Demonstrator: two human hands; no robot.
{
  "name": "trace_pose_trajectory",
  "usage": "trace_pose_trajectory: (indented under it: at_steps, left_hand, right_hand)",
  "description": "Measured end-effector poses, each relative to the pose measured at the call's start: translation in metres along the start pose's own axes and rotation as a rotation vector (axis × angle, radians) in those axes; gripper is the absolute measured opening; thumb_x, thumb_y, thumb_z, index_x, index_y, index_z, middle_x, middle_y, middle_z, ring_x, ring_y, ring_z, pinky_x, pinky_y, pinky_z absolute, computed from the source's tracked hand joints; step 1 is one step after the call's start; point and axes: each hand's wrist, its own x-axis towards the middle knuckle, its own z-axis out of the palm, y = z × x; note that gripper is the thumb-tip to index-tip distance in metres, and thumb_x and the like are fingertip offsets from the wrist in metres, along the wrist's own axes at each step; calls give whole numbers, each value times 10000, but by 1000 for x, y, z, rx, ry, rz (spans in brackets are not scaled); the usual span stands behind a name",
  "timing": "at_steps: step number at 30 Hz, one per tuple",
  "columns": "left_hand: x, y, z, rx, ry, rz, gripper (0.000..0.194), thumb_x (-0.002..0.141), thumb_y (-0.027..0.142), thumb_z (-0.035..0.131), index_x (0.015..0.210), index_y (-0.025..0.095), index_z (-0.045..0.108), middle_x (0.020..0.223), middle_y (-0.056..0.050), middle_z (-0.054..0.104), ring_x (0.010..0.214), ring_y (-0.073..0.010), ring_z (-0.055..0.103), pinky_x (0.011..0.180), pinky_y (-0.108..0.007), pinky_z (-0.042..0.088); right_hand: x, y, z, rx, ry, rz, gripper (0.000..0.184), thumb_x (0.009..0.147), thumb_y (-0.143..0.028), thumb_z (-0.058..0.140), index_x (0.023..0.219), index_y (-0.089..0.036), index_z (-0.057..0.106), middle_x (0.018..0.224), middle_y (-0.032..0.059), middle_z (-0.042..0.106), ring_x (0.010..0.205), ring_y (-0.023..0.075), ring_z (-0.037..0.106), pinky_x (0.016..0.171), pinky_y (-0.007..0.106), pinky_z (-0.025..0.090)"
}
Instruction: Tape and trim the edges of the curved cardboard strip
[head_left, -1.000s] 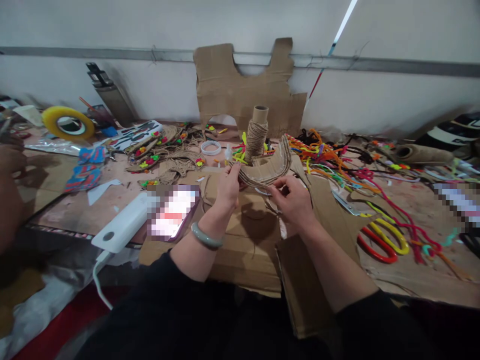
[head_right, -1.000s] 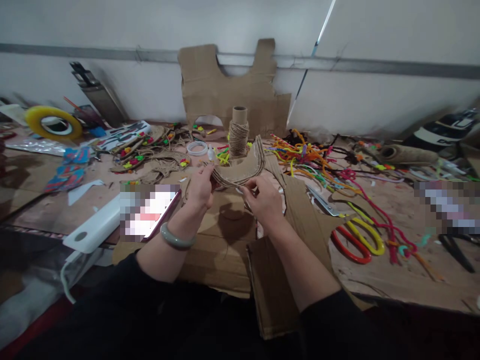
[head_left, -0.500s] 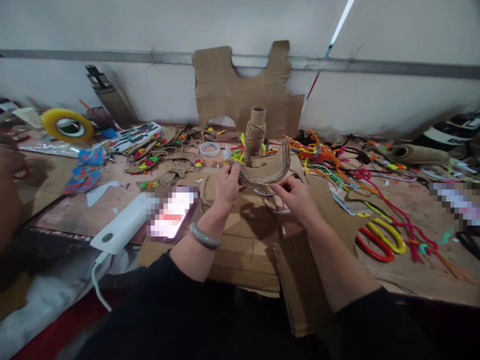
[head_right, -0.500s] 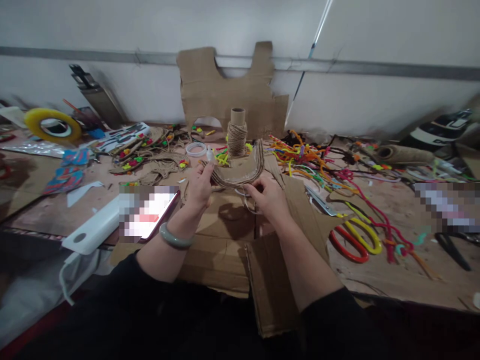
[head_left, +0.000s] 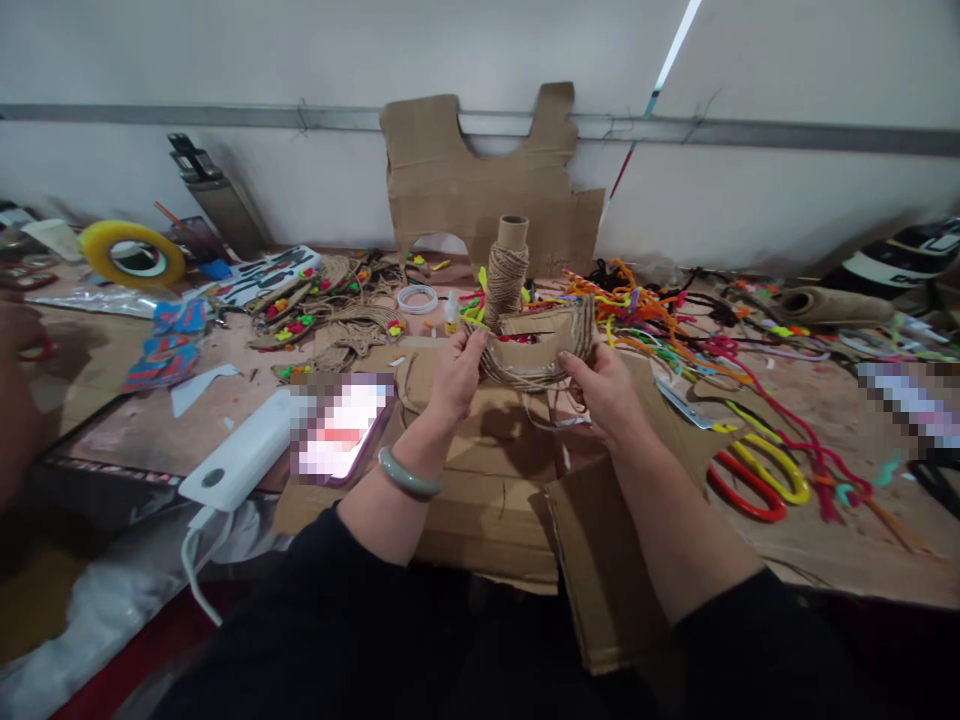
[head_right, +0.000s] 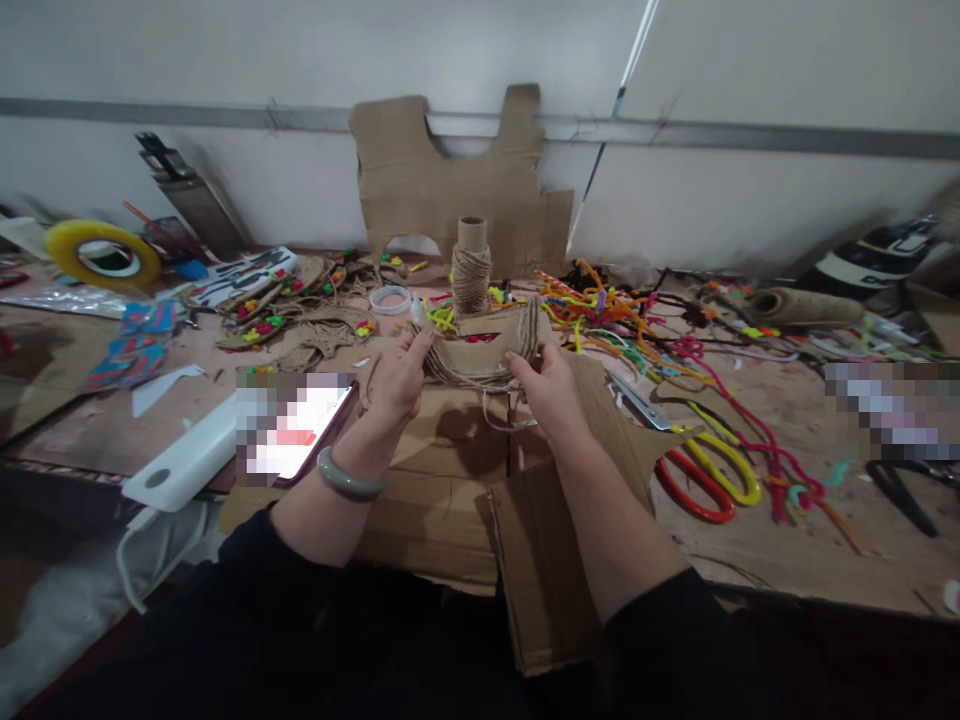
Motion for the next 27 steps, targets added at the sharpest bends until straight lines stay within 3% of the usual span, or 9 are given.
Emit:
trace_pose_trajectory:
  at_steps: [2,6,11,16,22,25,27]
  left_hand:
    - [-3,3,2,6,-41,0,294,765,426,685,678,172,566,533,55,484,485,-76,467,479,-190,383]
    - [-8,5,4,21,-114,-41,348,753,480,679,661,168,555,553,33,548,483,-76,489,458,-187,384]
    - [-13,3,6,80,-235,-123,239,736,340,701,660,156,569,522,22,579,466,-80,532,472,-183,389]
    - [-13,4,8,113,-238,-129,186,780,201,632,616,149,561,494,16,575,445,-75,536,464,-182,376]
    - [-16,2,9,73,-266,-181,179,796,215,642,642,150,578,517,1,601,447,-84,560,465,-189,406]
    - [-18,1,10,82,-332,-223,153,789,230,662,677,136,617,540,-22,630,454,-89,571,469,-192,418]
    - [-17,2,10,79,-315,-217,139,768,229,686,691,133,621,550,-20,636,452,-91,572,469,-194,422]
  right_hand:
    - [-1,-2,0,26,-33,-14,376,624,-469,685,841,-221,504,588,-65,482,426,68,350,386,225,249]
    - [-3,-5,0,89,30,-43,329,608,-446,686,754,-227,488,531,-80,433,399,50,269,354,208,187]
    - [-2,-4,0,123,80,-63,283,630,-408,679,789,-220,539,609,-44,536,441,77,402,374,213,292]
    - [0,-1,-1,65,67,-99,254,678,-413,653,808,-223,545,646,-16,569,534,121,504,424,234,366]
    - [0,0,-1,70,82,-86,270,660,-428,651,771,-232,503,609,-31,521,480,102,438,398,226,330]
    - [0,3,-2,10,59,-121,281,703,-459,632,805,-234,499,610,-37,501,480,102,427,405,228,332]
    - [1,7,-3,-61,55,-182,294,751,-477,610,882,-234,509,628,-37,505,491,108,442,417,231,351]
